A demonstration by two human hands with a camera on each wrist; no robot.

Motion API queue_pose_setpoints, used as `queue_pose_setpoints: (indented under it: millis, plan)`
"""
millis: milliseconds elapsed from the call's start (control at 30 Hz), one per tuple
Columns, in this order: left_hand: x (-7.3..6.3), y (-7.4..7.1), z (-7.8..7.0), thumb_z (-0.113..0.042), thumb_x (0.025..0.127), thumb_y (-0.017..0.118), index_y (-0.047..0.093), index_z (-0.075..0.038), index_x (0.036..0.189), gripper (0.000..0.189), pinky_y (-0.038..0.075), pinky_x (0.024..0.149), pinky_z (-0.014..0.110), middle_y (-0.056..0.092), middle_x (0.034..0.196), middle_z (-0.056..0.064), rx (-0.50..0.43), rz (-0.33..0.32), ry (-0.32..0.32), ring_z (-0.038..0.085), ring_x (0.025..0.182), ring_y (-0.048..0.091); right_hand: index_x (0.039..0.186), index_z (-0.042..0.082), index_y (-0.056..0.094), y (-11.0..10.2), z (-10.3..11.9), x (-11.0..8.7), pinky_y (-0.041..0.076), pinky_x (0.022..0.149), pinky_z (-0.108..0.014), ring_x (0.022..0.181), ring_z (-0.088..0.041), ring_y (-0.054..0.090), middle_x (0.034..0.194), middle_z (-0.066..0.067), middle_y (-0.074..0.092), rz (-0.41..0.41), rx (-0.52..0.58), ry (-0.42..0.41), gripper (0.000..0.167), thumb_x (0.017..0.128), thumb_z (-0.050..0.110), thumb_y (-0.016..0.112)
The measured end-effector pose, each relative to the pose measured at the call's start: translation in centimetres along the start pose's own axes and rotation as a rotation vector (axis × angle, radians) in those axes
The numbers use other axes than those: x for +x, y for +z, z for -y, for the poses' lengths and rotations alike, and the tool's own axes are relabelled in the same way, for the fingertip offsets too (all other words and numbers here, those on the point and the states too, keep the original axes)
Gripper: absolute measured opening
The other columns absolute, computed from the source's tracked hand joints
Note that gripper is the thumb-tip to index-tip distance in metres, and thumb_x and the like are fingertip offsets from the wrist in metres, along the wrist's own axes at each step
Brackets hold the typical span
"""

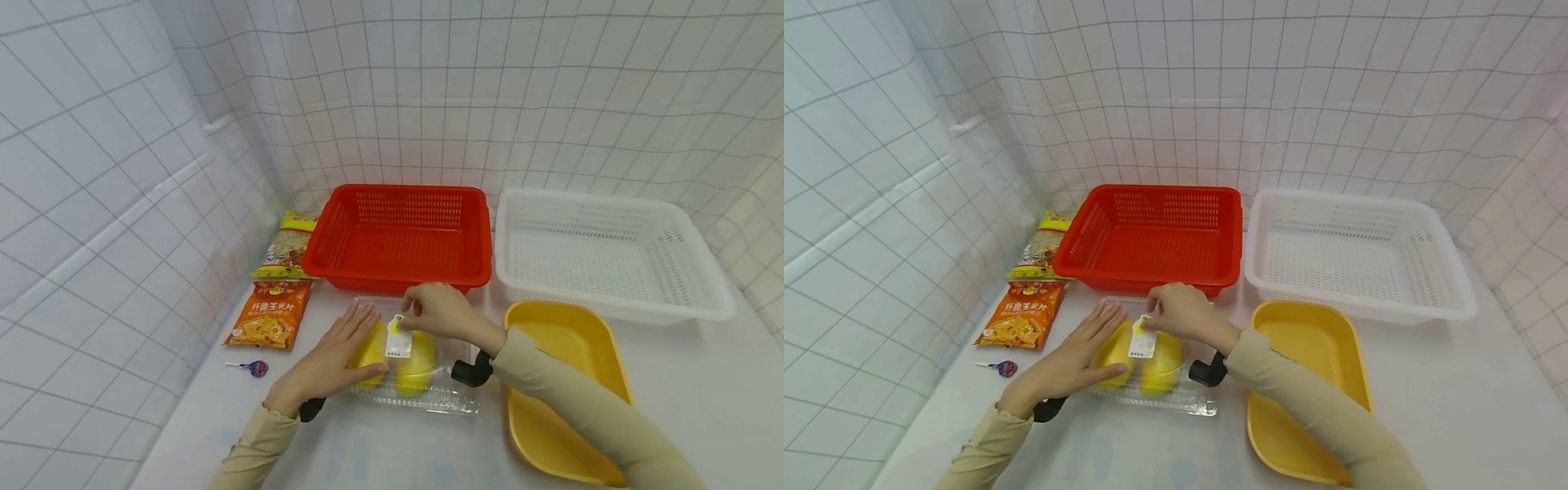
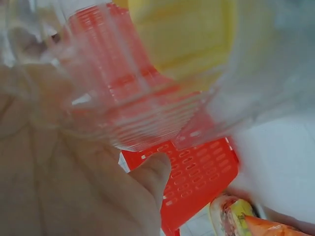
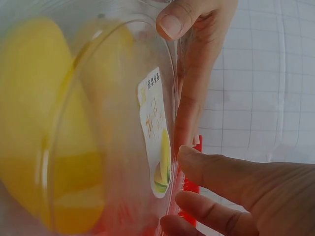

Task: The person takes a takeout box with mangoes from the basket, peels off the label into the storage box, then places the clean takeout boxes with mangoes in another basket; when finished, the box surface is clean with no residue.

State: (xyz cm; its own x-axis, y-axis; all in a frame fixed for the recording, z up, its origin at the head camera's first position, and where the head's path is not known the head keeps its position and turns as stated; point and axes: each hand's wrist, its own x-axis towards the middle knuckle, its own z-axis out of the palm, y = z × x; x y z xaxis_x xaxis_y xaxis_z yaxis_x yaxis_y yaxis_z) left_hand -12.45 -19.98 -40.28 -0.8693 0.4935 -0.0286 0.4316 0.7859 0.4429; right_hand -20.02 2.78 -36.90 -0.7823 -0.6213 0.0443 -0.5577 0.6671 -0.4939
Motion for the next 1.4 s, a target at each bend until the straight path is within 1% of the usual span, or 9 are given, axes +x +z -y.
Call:
queue_pose_setpoints:
  millis: [167,367,633,767,867,1033,1133,1267,1400]
  plan:
    - [0.1,0.2,0.0,-0.059,0.087,0.055,0.018,-0.011,0.152,0.089,0.007,0.112,0.048,0.007,0.158,0.004,-0.015,-0.012,0.004,0.023,0.143,-0.005,0.090,0.014,0.068,0.2,0.3,0.3,0.042,0.055,-0.026,0.065,-0.012,0.051,0.068,0.007,0.053,0.013,-0.029,0.038,0.025,0.076,0.030,0.080]
    - [0.2,0.4,-0.1,-0.060,0.086,0.056,0.019,-0.012,0.152,0.090,0.008,0.112,0.046,0.007,0.158,0.003,-0.024,-0.014,-0.015,0.021,0.143,-0.006,0.096,0.012,0.068,0.2,0.6,0.4,0.043,0.058,-0.028,0.070,-0.014,0.052,0.074,0.005,0.055,0.064,-0.053,0.091,0.031,0.075,0.031,0.081]
    - [-0.4,0.2,-0.8,-0.056,0.087,0.058,0.026,-0.007,0.150,0.086,0.011,0.112,0.048,0.014,0.156,0.010,0.025,-0.038,-0.054,0.025,0.143,-0.001,0.097,0.013,0.068,0.5,0.8,0.6,0.045,0.064,-0.028,0.074,-0.014,0.051,0.078,0.004,0.055,0.115,-0.041,0.071,0.027,0.077,0.028,0.080]
    - [-0.6,0.3,-1.1,-0.056,0.088,0.057,0.029,-0.007,0.149,0.084,0.011,0.112,0.047,0.016,0.156,0.011,0.050,-0.053,-0.086,0.025,0.143,0.000,0.096,0.013,0.068,0.6,0.8,0.6,0.045,0.065,-0.028,0.073,-0.015,0.051,0.077,0.004,0.054,0.111,-0.044,0.058,0.025,0.077,0.026,0.080]
    - [-0.6,0.6,-1.1,-0.057,0.088,0.056,0.030,-0.007,0.149,0.083,0.013,0.111,0.049,0.017,0.156,0.011,0.048,-0.069,-0.094,0.025,0.143,0.001,0.093,0.014,0.068,0.6,0.8,0.6,0.044,0.064,-0.028,0.073,-0.015,0.050,0.076,0.004,0.053,0.110,-0.046,0.058,0.023,0.078,0.026,0.079]
    - [-0.6,1.0,-0.7,-0.055,0.087,0.059,0.029,-0.009,0.149,0.083,0.015,0.110,0.052,0.014,0.157,0.008,-0.049,-0.098,-0.089,0.023,0.143,-0.002,0.086,0.016,0.065,0.6,0.8,0.5,0.042,0.062,-0.028,0.072,-0.015,0.049,0.075,0.004,0.052,0.114,-0.039,0.064,0.018,0.078,0.025,0.079]
    - [-0.5,1.3,-0.6,-0.053,0.086,0.061,0.030,-0.010,0.149,0.083,0.016,0.109,0.053,0.015,0.157,0.006,-0.094,-0.131,-0.082,0.023,0.143,-0.002,0.084,0.016,0.063,0.6,0.8,0.4,0.041,0.061,-0.027,0.072,-0.015,0.048,0.075,0.004,0.052,0.110,-0.043,0.063,0.018,0.078,0.023,0.079]
    - [-0.4,1.7,-0.5,-0.055,0.086,0.061,0.033,-0.011,0.148,0.082,0.016,0.109,0.053,0.018,0.156,0.006,-0.088,-0.170,-0.080,0.023,0.143,0.001,0.084,0.017,0.059,0.7,0.8,0.3,0.040,0.059,-0.027,0.069,-0.014,0.049,0.073,0.004,0.052,0.093,-0.040,0.052,0.022,0.078,0.022,0.079]
    - [-0.4,1.9,-0.5,-0.056,0.085,0.061,0.035,-0.011,0.148,0.081,0.017,0.109,0.052,0.021,0.155,0.006,-0.070,-0.196,-0.091,0.023,0.143,0.003,0.081,0.017,0.056,0.9,0.9,0.1,0.038,0.054,-0.026,0.065,-0.013,0.048,0.070,0.005,0.051,0.042,-0.047,0.020,0.023,0.078,0.020,0.078]
